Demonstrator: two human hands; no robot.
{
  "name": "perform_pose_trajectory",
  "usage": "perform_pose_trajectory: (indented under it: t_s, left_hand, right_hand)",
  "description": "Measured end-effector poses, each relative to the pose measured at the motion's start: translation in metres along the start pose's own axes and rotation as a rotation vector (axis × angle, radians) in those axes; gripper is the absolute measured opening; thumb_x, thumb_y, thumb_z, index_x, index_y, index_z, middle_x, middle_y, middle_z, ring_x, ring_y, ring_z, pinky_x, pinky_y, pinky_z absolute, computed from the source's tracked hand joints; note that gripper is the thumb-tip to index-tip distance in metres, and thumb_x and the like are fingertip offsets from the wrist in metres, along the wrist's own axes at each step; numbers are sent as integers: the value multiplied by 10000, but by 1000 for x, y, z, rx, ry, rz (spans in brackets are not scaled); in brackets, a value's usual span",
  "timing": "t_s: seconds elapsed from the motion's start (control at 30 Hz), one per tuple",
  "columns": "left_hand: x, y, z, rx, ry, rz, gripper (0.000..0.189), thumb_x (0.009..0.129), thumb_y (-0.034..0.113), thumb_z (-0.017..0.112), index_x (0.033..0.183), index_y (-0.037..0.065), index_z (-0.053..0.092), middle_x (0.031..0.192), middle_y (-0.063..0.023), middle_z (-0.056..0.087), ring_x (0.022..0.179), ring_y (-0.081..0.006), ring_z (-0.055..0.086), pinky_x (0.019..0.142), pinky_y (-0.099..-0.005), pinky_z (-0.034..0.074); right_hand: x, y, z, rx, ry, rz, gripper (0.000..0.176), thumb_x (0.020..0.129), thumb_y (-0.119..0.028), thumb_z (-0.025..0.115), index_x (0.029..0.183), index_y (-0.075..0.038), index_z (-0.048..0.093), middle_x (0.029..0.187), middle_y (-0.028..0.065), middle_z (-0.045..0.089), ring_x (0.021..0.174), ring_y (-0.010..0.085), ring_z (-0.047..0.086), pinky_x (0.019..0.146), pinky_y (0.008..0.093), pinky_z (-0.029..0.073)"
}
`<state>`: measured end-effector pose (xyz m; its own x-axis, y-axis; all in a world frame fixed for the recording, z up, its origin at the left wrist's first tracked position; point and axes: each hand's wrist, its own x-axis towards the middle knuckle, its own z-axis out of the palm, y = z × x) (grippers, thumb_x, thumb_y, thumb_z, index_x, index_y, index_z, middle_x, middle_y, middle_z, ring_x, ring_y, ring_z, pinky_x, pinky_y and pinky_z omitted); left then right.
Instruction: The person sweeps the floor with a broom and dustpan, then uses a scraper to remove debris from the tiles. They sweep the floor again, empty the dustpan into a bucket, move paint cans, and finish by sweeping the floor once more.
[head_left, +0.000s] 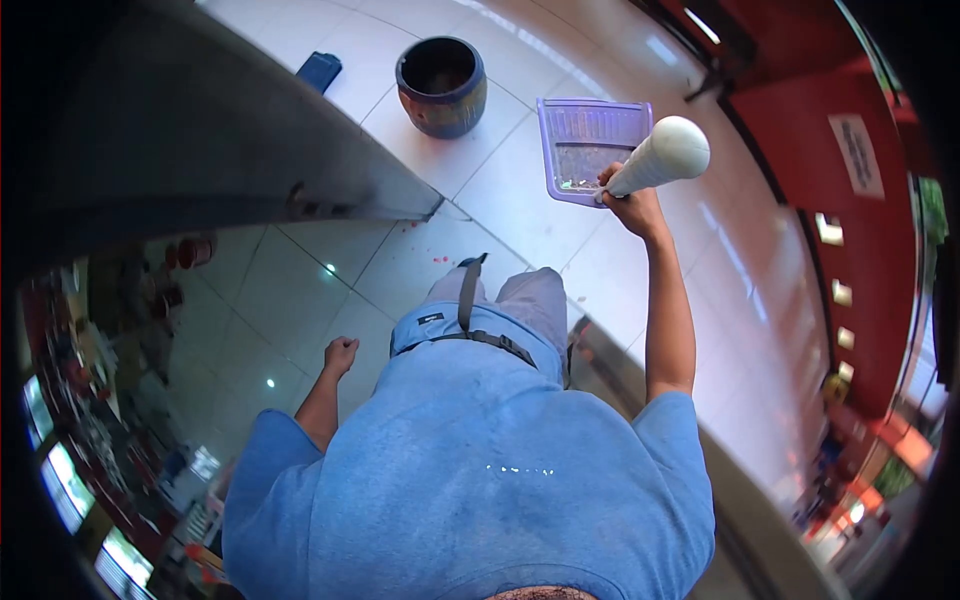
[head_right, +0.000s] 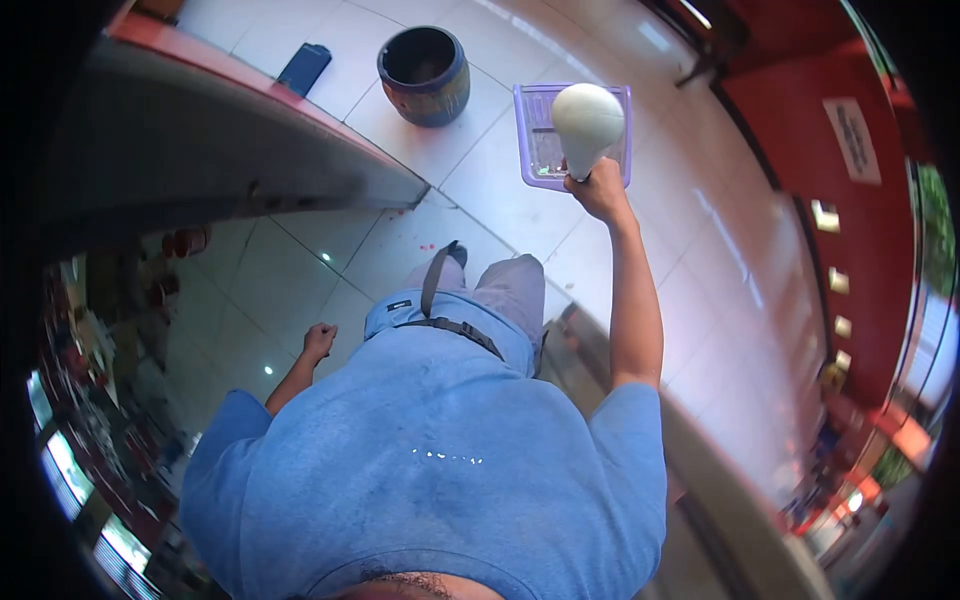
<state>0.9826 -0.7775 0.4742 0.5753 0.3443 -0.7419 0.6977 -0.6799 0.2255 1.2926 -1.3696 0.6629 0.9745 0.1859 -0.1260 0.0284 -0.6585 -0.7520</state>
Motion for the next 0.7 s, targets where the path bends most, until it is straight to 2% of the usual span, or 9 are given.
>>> perform_pose_trajectory:
  t_s: [0.03, 0.17, 0.27, 0.3, 0.4, 0.47, 0.6, 0.67, 0.7]
  left_hand:
    - [2, 10, 16, -7, 35, -10, 366, 818, 394, 598, 830, 32, 652, 749, -139, 654, 664, -270, 637, 636, -378, 501]
    - [-37, 55, 91, -194, 127, -194, 356, 816, 387, 598, 824, 35, 651, 741, -141, 649, 640, -270, 634, 606, -371, 496]
    - [-86, 114, 166, -356, 140, -404, 358, 816, 386, 597, 820, 33, 651, 718, -140, 644, 688, -269, 639, 649, -372, 494]
    - [-105, 147, 184, -427, 119, -513, 363, 817, 390, 593, 817, 32, 653, 696, -139, 644, 724, -282, 638, 677, -385, 488]
    - [-152, 197, 282, -420, 253, -388, 372, 821, 395, 591, 810, 29, 654, 706, -142, 650, 728, -304, 635, 671, -402, 483]
    - [-174, 225, 345, -558, 185, -492, 384, 818, 404, 598, 808, 25, 658, 762, -158, 657, 752, -319, 633, 693, -404, 479]
    - [-210, 332, 393, -673, 94, -557, 390, 847, 399, 560, 816, 24, 662, 847, -191, 649, 799, -347, 624, 722, -422, 473]
    - [-212, 355, 447, -671, 276, -389, 402, 872, 399, 518, 806, 28, 655, 844, -195, 641, 804, -380, 608, 701, -457, 459]
    - [-205, 384, 425, -546, 107, -475, 422, 884, 412, 491, 799, 27, 642, 826, -196, 632, 810, -404, 593, 701, -473, 446]
  right_hand:
    - [35, 10, -15, -3, -82, 22, 172, 704, -1, 602, 859, -39, 538, 848, 93, 585, 832, 210, 561, 743, 337, 447]
    - [139, 11, -52, -129, -296, -290, 201, 726, -23, 638, 895, -60, 535, 889, 71, 567, 890, 200, 542, 792, 344, 433]
    - [220, 13, -67, -11, -396, -453, 314, 687, -35, 662, 999, -56, 629, 883, 185, 646, 865, 360, 615, 737, 364, 495]
    - [231, -13, -73, -135, -347, -529, 312, 683, -34, 661, 992, -53, 627, 893, 184, 647, 878, 363, 611, 751, 365, 488]
    - [307, -20, -63, -307, -560, -650, 322, 660, -23, 670, 979, -9, 622, 884, 202, 644, 875, 365, 609, 743, 375, 490]
    - [338, -40, -53, -314, -686, -693, 302, 654, -24, 673, 952, -5, 628, 871, 203, 644, 864, 363, 611, 738, 376, 494]
    - [400, -66, -23, -453, -827, -929, 249, 641, -18, 664, 889, -18, 638, 848, 195, 647, 826, 362, 617, 729, 376, 502]
    - [417, -92, -9, -613, -933, -961, 263, 638, 17, 611, 891, -43, 652, 837, 183, 648, 829, 363, 615, 734, 393, 505]
    - [424, -99, -2, -695, -960, -1011, 268, 638, 25, 597, 890, -47, 653, 836, 181, 647, 831, 363, 615, 736, 398, 507]
